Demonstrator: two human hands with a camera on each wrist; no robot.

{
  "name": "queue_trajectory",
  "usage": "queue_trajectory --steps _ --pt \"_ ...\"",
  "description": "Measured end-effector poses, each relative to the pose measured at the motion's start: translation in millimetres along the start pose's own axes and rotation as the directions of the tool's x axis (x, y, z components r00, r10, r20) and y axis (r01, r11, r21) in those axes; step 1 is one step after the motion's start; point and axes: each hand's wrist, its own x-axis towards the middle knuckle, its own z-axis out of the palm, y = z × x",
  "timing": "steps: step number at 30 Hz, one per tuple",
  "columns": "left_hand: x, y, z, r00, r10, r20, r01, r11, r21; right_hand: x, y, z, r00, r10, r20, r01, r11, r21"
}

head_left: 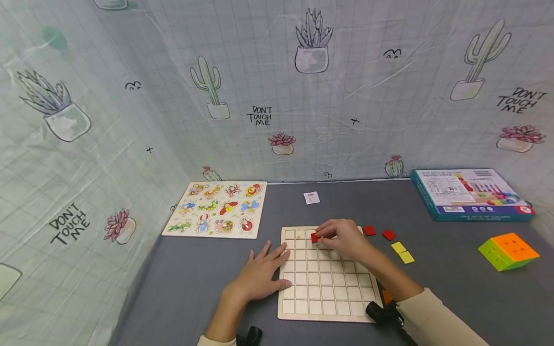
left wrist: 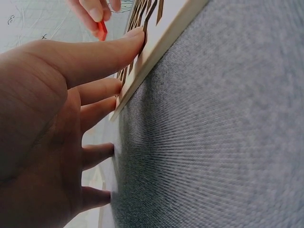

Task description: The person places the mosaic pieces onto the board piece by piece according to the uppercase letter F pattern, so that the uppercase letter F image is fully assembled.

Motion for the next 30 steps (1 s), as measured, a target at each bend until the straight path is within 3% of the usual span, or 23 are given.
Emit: queue_trajectory --steps 19,30 --pt "2.6 -2.5 4.4 1.000 -0.013 -0.005 0.013 1.000 -0.010 4.5 4 26 1.000 -0.002 -0.027 0.000 0.995 -0.096" --pt "2.3 -1.3 3.5 1.000 -0.017 -0.013 0.017 1.000 -0.022 6.2 4 31 0.998 -0.009 -0.056 0.004 0.996 -0.088"
